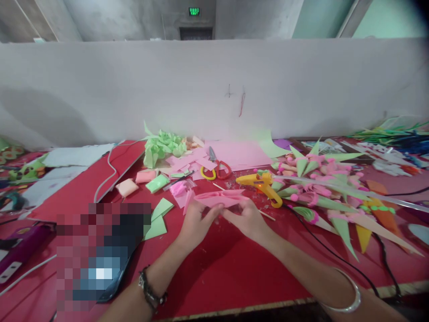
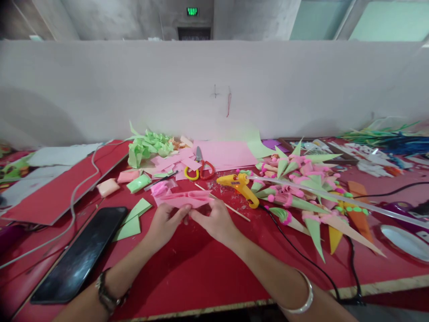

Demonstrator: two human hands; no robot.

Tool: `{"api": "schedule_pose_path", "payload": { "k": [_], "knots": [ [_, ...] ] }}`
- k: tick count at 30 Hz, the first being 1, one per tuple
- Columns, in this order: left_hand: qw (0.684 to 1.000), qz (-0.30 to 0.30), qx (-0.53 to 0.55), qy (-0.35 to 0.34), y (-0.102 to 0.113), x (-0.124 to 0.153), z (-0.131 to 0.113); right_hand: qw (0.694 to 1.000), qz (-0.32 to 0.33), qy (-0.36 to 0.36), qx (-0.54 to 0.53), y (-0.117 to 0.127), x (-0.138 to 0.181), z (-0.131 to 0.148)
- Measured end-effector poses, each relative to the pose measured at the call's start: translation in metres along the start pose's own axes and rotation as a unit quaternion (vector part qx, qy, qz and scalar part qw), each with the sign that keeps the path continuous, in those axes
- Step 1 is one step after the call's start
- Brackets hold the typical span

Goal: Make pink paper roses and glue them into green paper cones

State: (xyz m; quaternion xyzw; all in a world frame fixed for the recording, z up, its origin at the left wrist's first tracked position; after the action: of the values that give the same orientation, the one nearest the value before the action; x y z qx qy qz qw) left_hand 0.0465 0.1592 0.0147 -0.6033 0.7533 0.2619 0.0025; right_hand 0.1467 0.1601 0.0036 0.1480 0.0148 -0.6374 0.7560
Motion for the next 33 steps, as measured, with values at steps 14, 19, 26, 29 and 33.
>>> {"api": "schedule_pose_path", "payload": {
  "k": [14,19,26,29,33],
  "knots": [
    [0.999,-0.046,0.027,0.012,0.004,0.001,0.006,0.999,-0.029,-0.028,-0.008,0.011,-0.002,-0.006],
    [0.997,-0.071,-0.026,-0.002,0.011,0.001,0.003,0.999,-0.006,-0.040,-0.035,0.006,-0.002,-0.005],
    [0.999,0.010,-0.044,0.020,-0.001,-0.001,0.011,1.000,-0.008,0.014,0.001,0.011,-0.004,0.006],
    [0.997,0.022,-0.067,0.027,-0.002,-0.001,0.015,0.999,0.024,0.007,0.030,0.005,-0.004,0.003],
    [0.995,-0.011,-0.082,0.047,0.006,-0.002,0.018,0.999,0.031,-0.021,-0.008,0.002,-0.003,-0.003]
  ]
}}
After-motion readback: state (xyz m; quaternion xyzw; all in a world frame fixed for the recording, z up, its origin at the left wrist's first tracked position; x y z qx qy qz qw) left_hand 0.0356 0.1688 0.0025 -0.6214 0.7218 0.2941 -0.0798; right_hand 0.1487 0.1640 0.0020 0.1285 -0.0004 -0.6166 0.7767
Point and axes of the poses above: each hand's wrist, its own x-axis away from the middle knuckle, its own y-axis out of the back of the hand, z = x × y, the point moved 9 cm from there along -x, towards the middle knuckle, and after that the axes turned 1 degree about -y, right-handed, at the moved point
